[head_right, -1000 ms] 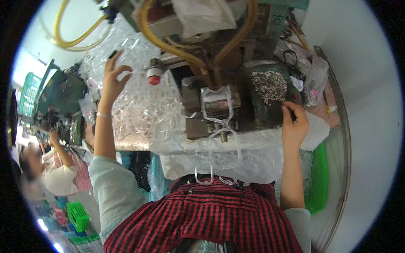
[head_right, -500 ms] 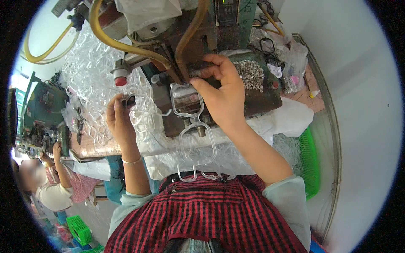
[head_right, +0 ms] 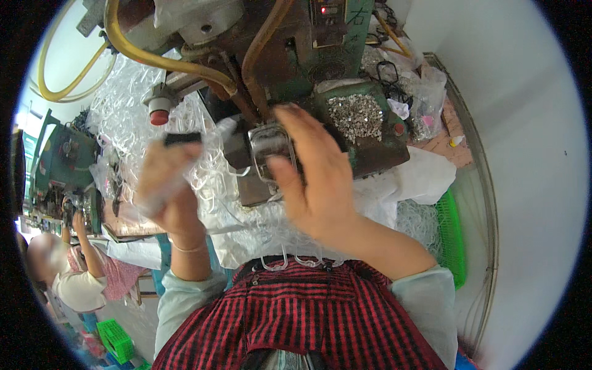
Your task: The person places a sheet of bubble wrap on the workbench, then repeatedly picks up clear plastic frames and small metal components, inserts them into a press machine, and removes the assembled units. The person handles the parts one at a time and places the finished assemblies on the work surface.
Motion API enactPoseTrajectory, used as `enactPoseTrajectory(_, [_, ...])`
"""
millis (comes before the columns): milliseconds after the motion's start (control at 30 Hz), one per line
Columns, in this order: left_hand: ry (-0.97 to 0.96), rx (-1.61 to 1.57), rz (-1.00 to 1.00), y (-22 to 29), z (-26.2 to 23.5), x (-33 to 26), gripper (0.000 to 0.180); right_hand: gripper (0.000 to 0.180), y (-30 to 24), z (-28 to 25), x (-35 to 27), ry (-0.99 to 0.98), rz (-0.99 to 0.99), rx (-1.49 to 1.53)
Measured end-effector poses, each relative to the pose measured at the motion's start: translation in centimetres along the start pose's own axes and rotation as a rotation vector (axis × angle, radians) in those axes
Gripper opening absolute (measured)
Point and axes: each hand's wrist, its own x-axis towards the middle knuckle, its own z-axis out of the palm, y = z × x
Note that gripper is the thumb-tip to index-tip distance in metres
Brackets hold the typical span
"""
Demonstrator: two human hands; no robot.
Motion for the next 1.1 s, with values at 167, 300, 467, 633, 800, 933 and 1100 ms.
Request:
enactPoseTrajectory(167, [-0.396,0.288,0.163,-0.8,2.7,-3.0,0.029,0.019,8.6,-3.4,-3.2,-0.017,0.273,-0.345])
enactPoseTrajectory(300, [-0.437,0.287,0.145,-0.9,3.3,-3.0,0.033,0.019,10.7,-5.9,-3.5,0.069,0.23,-0.347])
enactPoseTrajectory(467, [-0.494,0.264,0.116,-0.7,3.0,-2.3,0.034,0.015,13.0,-8.2,-2.6,0.182,0.394,-0.301])
enactPoseTrajectory(633, [-0.483,0.256,0.106,-0.7,2.7,-2.8,0.033,0.015,11.1,-6.4,-3.7,-0.041,0.378,-0.613])
enactPoseTrajectory(800, [-0.395,0.315,-0.005,1.0,2.9,-6.4,0.035,0.018,12.7,-5.3,-3.9,-0.035,0.224,-0.849])
enactPoseTrajectory(933, [-0.183,0.593,-0.017,4.9,-1.6,-9.7,0.028,0.016,12.4,-6.1,-5.0,0.082,0.502,-0.45])
enactPoseTrajectory(1100, [0.278,0.814,-0.203,4.7,-8.6,-4.9,0.024,0.02,13.2,-5.7,-4.0,0.125,0.234,-0.502])
